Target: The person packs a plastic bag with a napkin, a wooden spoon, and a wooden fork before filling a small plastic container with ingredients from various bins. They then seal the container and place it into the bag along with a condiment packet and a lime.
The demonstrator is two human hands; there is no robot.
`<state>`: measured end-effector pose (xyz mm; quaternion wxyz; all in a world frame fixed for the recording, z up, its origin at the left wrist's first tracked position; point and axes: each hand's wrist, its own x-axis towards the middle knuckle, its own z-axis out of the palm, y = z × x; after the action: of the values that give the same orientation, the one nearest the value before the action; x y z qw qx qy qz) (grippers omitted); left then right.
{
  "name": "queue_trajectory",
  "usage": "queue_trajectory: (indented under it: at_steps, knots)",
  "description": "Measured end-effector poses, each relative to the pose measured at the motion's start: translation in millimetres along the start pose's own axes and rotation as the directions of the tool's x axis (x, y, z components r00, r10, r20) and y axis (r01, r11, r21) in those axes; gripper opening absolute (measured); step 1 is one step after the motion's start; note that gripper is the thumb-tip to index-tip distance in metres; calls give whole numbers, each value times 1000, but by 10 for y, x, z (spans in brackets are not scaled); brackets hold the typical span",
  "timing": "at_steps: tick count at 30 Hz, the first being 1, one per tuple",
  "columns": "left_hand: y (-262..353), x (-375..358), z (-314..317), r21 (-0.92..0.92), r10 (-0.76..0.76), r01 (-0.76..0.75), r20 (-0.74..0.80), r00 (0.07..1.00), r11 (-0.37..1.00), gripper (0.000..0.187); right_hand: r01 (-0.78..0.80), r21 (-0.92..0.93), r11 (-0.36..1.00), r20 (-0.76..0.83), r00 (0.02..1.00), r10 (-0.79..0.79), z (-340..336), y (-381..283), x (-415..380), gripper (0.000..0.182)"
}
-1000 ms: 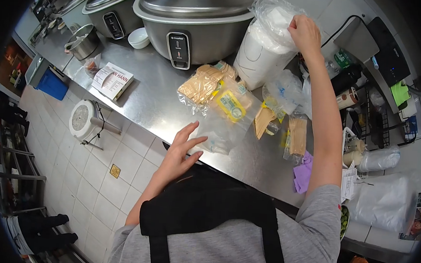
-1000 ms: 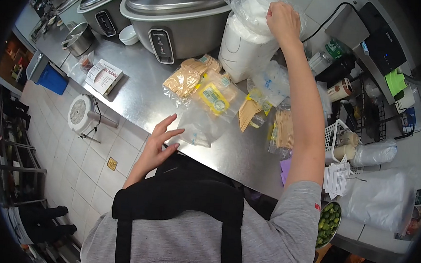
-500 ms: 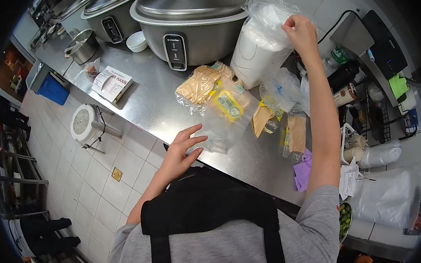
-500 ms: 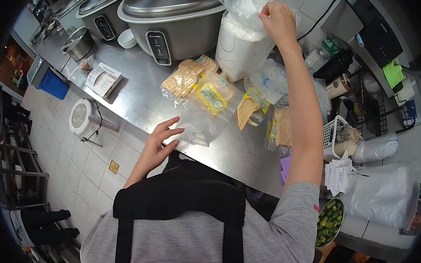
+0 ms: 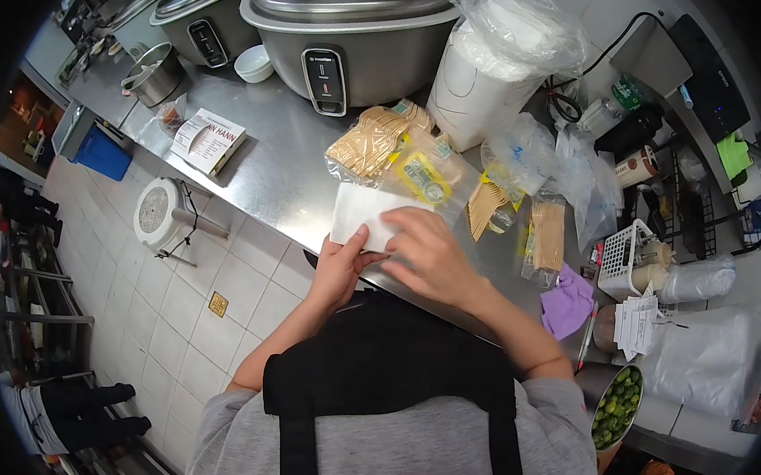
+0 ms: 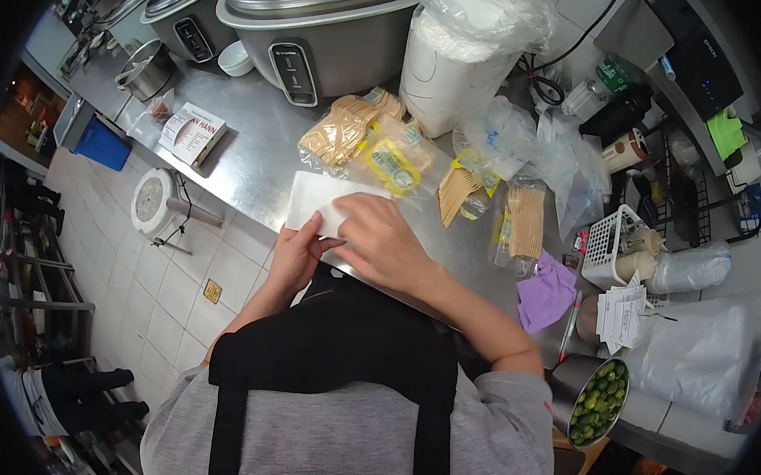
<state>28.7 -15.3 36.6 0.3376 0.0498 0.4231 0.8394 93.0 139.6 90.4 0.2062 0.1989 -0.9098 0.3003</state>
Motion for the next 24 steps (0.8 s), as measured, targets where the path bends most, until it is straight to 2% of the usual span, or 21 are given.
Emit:
queue_trajectory:
  at_steps: [1,2,3,4,5,6,8,10,11,12,13,14,15,16,17,18,21,22,23,24]
  knots:
    - [-23,-6,-6,26,0,1,-32,999,1000,34,-65,8,998,-96,993,66,23,49,-80,31]
    - [-25,-20,-3,26,-3,4,-36,999,1000,34,-68,12,998,-95,993,69,43,60,-134,31]
    - [-18,-39,8,133,-55,61,-49,997,989,32,-267,184,946,-127,948,293,62,60,-185,38]
    - [-11,-61,23,236,-107,119,-67,992,964,31,-439,353,826,-118,855,505,89,82,-243,44]
    - [5,-71,40,237,-114,127,-70,991,963,31,-423,639,642,1,836,549,216,208,-374,54]
    - [38,-56,65,370,-61,52,12,998,927,29,-425,642,637,3,833,553,178,216,-436,54]
    - [140,27,125,591,16,-132,198,980,796,27,-497,837,228,274,742,612,60,249,-560,57]
    - [270,119,165,722,363,-444,280,889,530,27,-350,891,291,34,689,724,-60,279,-639,60]
    - [375,142,121,768,391,-541,407,825,343,26,-281,901,332,-85,635,768,-142,313,-676,63]
    - [463,145,79,773,389,-619,532,752,141,26,-221,907,359,-163,600,783,-218,361,-729,61]
    - [497,127,84,776,388,-615,528,755,141,26,-162,908,386,-238,558,795,-286,406,-785,59]
    - [521,108,88,759,243,-652,631,737,5,24,-164,910,381,-232,559,796,-350,446,-855,59]
    - [525,90,84,714,81,-690,700,710,-119,22,-194,898,396,-256,501,827,-407,473,-934,55]
    - [482,91,59,719,82,-685,694,715,-117,22,-226,885,408,-281,441,852,-427,477,-978,52]
    - [396,117,17,697,-14,-686,699,715,-206,25,-260,858,444,-316,415,853,-418,471,-982,43]
    - [313,143,-19,664,-110,-689,692,714,-291,28,-263,859,440,-310,419,854,-409,449,-978,43]
    - [159,280,-45,636,-99,-675,697,711,-374,33,-335,824,457,-267,482,834,-414,364,-924,38]
    - [142,330,-32,618,-98,-674,704,704,-405,35,-339,806,485,-260,532,806,-429,334,-912,35]
    - [141,383,-11,618,-98,-676,705,703,-402,35,-343,787,512,-253,578,776,-457,298,-907,32]
    - [185,441,45,656,23,-698,733,680,-288,36,-344,785,514,-255,577,776,-508,255,-894,32]
